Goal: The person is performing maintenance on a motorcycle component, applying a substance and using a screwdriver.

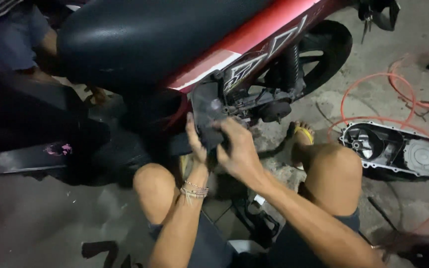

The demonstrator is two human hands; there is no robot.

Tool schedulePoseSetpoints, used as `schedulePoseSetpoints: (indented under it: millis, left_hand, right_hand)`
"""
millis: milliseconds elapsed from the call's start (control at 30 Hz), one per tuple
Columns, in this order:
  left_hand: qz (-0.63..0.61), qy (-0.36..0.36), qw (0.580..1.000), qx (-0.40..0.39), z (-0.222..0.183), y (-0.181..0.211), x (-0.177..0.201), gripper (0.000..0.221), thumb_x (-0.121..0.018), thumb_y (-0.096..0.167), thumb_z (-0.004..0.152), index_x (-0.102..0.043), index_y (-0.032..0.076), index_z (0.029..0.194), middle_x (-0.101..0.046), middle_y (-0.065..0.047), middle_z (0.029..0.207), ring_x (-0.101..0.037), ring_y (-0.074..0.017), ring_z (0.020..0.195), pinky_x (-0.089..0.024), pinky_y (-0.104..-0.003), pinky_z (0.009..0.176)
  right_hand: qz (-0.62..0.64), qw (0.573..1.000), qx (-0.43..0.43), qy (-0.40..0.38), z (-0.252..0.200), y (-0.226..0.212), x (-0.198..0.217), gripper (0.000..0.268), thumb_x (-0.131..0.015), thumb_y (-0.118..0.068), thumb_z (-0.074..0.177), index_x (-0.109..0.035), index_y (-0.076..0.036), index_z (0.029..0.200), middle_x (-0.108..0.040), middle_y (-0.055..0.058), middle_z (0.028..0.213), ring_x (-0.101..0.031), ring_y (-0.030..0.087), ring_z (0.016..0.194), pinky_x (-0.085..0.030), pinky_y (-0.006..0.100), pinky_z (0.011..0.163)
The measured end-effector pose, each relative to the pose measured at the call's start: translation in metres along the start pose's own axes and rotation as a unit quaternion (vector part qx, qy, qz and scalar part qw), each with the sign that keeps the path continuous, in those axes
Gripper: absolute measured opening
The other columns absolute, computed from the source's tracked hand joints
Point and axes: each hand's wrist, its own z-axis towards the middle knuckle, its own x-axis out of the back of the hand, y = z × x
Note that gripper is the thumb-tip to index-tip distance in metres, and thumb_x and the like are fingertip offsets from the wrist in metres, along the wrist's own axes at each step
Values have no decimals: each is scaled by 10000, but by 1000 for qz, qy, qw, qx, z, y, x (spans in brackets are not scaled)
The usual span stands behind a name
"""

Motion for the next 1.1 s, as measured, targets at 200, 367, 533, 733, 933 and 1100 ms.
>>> schedulePoseSetpoints:
  millis: [200, 367, 533, 733, 933, 1100]
  left_hand:
    - [-19, 14, 1000, 10, -7, 32, -36, 634, -524, 515, 1043, -382, 199, 1573, -405, -109, 1601, -398, -259, 1462, -249, -456, 1280]
    - [257, 48, 948, -182, -51, 90, -99, 459, -344, 237, 1135, -402, 35, 1543, -300, -163, 1648, -294, -226, 1520, -185, -351, 1306]
    - [-61, 91, 994, -4, -59, 103, -121, 585, -535, 645, 944, -682, 233, 1332, -628, -94, 1411, -595, -285, 1305, -442, -444, 1142]
    - [-105, 61, 992, 22, -56, 102, -111, 531, -545, 624, 926, -717, 248, 1258, -636, -106, 1408, -605, -289, 1282, -457, -433, 1125]
    - [-138, 16, 985, 105, -49, 78, -92, 433, -620, 513, 929, -784, 142, 1081, -746, -157, 1187, -694, -314, 1109, -548, -442, 994]
    - [-104, -31, 984, 142, -55, 63, -90, 506, -613, 545, 935, -768, 113, 1148, -716, -175, 1251, -665, -335, 1179, -511, -506, 1054]
  right_hand:
    - [-4, 1000, -22, -1, -2, 14, -9, 437, -667, 73, 713, -640, 85, 1150, -657, 347, 1101, -602, 559, 1163, -452, 596, 1064]
    - [-97, 965, -38, -242, -11, -7, 29, 564, -822, -30, 639, -714, -24, 1193, -699, 235, 1203, -609, 405, 1276, -445, 511, 1091]
    - [117, 992, -30, -17, 6, -12, 80, 470, -638, -226, 732, -729, -62, 1163, -713, 129, 947, -658, 262, 871, -516, 384, 764]
    - [128, 983, -87, 99, 5, 8, 83, 495, -725, 44, 761, -687, -45, 1246, -713, 200, 1165, -681, 345, 1176, -543, 455, 1011]
    - [37, 996, 75, 23, 12, 6, 52, 395, -688, -321, 910, -695, -48, 1195, -706, 157, 1033, -699, 340, 904, -570, 432, 798]
    - [-193, 970, 149, -20, 29, 11, 28, 479, -852, -22, 644, -683, 8, 1091, -664, 171, 952, -665, 365, 866, -560, 450, 814]
